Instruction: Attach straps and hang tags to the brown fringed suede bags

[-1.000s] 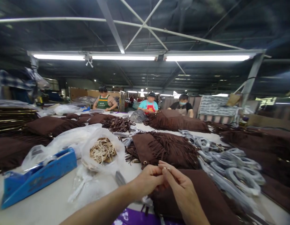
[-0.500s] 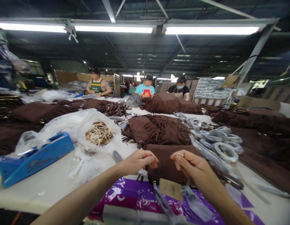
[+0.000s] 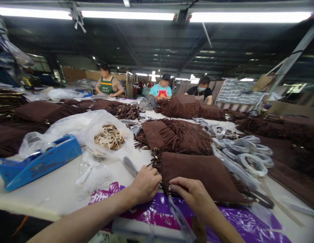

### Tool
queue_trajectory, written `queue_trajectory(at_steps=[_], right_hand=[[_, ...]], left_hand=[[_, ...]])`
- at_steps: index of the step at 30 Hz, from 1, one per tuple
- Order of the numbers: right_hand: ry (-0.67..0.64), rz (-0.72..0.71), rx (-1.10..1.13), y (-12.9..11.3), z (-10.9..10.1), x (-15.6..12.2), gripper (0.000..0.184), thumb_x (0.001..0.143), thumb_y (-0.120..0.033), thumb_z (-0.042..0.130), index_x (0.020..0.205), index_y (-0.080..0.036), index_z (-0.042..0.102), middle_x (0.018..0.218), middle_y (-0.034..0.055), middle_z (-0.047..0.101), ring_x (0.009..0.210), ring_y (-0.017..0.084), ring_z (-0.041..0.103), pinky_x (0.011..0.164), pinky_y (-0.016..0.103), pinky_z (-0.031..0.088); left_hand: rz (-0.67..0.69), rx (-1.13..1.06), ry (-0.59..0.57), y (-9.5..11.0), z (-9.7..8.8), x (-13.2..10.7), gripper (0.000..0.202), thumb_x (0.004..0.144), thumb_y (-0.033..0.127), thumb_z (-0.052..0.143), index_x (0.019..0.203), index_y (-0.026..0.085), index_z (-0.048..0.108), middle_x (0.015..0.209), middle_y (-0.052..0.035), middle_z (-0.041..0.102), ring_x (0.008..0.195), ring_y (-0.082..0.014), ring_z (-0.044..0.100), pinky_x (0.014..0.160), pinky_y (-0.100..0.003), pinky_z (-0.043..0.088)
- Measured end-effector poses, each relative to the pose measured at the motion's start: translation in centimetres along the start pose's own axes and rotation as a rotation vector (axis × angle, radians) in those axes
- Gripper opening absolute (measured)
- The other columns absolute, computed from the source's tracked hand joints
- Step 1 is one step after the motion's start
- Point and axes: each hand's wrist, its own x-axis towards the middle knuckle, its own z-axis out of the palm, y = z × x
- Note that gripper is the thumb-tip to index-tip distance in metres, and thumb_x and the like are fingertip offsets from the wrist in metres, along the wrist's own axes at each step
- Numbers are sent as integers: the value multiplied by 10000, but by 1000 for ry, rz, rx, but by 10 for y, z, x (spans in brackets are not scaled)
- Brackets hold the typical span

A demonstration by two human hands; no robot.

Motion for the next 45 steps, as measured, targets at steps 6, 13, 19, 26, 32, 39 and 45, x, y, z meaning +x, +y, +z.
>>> queue_trajectory(at_steps=[6,13,19,26,32,39,45], right_hand=[[56,33,-100,4,13,9,198,882,-325,545,757,-248,678,681,-33,695,656,168,642,646,251,452],[131,-128,-275,2,23,23,201,910,-235,507,751,-233,631,787,-6,648,751,166,618,685,256,426],[129,-224,-363,7,32,22,182,900,-196,532,741,-225,617,763,-5,624,734,156,612,651,251,421],[65,-204,-340,7,32,18,180,885,-180,546,720,-215,609,760,2,618,743,160,606,639,248,407],[92,-215,-367,9,37,19,176,883,-179,551,716,-214,597,747,1,604,725,155,591,631,247,386],[139,-263,-416,13,45,20,181,902,-193,525,729,-210,576,747,2,597,724,148,584,628,241,363],[129,-226,-399,9,50,19,184,857,-152,543,687,-213,574,718,-4,591,696,148,576,617,247,349]], left_hand=[[-41,-38,-82,-8,-3,-1,152,811,102,470,918,176,547,943,-87,657,865,-241,591,756,-347,439],[-132,-369,-106,-17,-16,-6,127,754,143,561,859,212,576,787,4,647,739,-174,567,614,-244,347],[-164,-645,-145,-23,-18,-6,84,761,230,639,719,186,580,675,42,580,663,-124,510,596,-205,324],[-240,-795,-283,-29,-17,-1,160,628,202,750,702,185,609,662,65,557,673,-123,492,569,-198,313],[-280,-916,-293,-29,-20,-1,127,666,252,671,727,173,593,632,60,517,640,-119,459,549,-201,317],[-450,-1075,-201,-30,-9,3,161,654,166,462,778,181,565,617,49,488,593,-123,436,528,-207,332],[-490,-1095,-307,-34,-4,6,237,533,154,491,712,166,645,582,41,537,569,-132,455,537,-235,331]])
